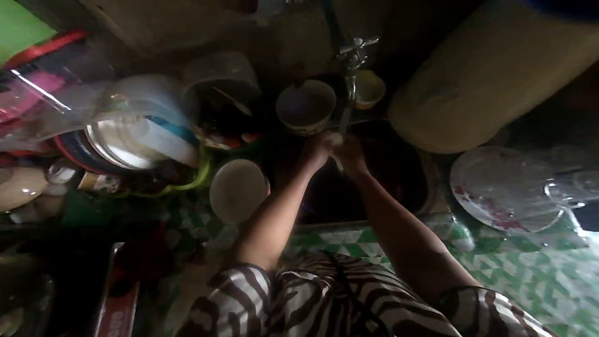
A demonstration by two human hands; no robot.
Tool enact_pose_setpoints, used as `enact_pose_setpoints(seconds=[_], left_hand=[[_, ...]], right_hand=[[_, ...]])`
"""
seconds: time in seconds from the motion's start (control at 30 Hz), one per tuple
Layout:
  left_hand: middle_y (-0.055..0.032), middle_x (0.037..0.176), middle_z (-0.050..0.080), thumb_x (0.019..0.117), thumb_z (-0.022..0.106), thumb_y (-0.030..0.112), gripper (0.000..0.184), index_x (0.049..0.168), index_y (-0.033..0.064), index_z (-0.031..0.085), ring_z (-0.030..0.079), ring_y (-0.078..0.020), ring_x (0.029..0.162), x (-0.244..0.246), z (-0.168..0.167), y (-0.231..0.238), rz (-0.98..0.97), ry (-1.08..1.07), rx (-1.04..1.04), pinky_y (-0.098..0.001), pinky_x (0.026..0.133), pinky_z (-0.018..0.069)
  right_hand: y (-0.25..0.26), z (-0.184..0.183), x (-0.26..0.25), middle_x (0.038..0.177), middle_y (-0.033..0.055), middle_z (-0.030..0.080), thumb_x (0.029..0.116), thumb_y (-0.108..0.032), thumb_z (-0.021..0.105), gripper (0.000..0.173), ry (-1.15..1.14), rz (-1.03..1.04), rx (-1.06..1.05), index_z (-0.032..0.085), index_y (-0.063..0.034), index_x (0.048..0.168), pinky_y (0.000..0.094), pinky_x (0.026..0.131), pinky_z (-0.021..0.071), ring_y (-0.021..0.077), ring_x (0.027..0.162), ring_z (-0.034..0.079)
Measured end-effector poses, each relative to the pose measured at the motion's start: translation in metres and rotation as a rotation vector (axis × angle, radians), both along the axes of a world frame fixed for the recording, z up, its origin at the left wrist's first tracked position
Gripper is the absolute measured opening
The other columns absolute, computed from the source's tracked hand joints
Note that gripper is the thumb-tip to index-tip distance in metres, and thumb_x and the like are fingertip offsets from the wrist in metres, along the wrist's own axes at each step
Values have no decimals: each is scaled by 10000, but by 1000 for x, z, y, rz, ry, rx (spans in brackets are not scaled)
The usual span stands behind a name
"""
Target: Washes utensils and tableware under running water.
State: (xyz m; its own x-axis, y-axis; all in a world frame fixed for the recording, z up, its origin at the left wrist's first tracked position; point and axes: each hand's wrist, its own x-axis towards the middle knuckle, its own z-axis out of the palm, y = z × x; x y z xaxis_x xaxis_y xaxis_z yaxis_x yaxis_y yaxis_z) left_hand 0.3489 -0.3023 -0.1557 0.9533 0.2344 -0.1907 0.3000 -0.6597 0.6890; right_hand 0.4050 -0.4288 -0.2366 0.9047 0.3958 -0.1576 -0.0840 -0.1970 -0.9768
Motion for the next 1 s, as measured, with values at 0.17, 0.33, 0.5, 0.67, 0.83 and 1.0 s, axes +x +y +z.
enact_pose_setpoints(seconds=[0.17, 0.33, 0.5, 0.67, 0.83, 1.0], left_hand=[[-199, 1297, 663, 1061, 563, 206, 342, 1355, 44, 630, 626, -331, 1229, 14, 1, 1, 12, -59, -28, -516, 1082, 465], [-179, 1295, 668, 1031, 618, 250, 374, 1358, 70, 638, 628, -313, 1220, 27, 0, -6, 77, -5, -115, -528, 1065, 472], [-185, 1279, 670, 1005, 666, 273, 400, 1352, 78, 634, 631, -319, 1209, 22, -4, -4, 135, 19, -139, -533, 1053, 483], [-211, 1320, 645, 1018, 633, 211, 389, 1369, 45, 618, 606, -341, 1258, 13, -3, 2, 37, 29, -13, -534, 1087, 465], [-189, 1295, 674, 1065, 547, 207, 332, 1355, 75, 639, 645, -353, 1216, -8, 30, 38, 32, -53, 270, -560, 1051, 495], [-170, 1312, 668, 1063, 520, 211, 351, 1364, 61, 617, 637, -295, 1237, -33, 101, 111, 489, -305, 363, -516, 1078, 479]], right_hand=[[-5, 5, 14, 1200, 211, 644, 951, -138, 718, 475, -29, -37, -17, 524, 21, 1354, 427, 949, 553, 251, 1081, 650], [-13, 11, 14, 1214, 201, 650, 968, -129, 700, 436, -6, -99, -5, 542, 22, 1345, 414, 955, 556, 238, 1080, 657], [-14, 4, 5, 1190, 183, 653, 976, -95, 666, 390, 10, -88, 116, 553, 28, 1328, 380, 937, 564, 202, 1060, 659], [-6, 0, -1, 1180, 179, 664, 978, -157, 683, 405, 22, -50, 23, 560, -5, 1333, 438, 929, 563, 233, 1051, 663], [-11, -13, -12, 1357, 177, 622, 1016, -181, 640, 502, 76, 152, -76, 480, -36, 1469, 444, 1042, 531, 254, 1212, 640], [-41, -37, -23, 1291, 171, 661, 1066, -243, 564, 389, 119, 96, -345, 543, -98, 1426, 546, 944, 550, 327, 1118, 670]])
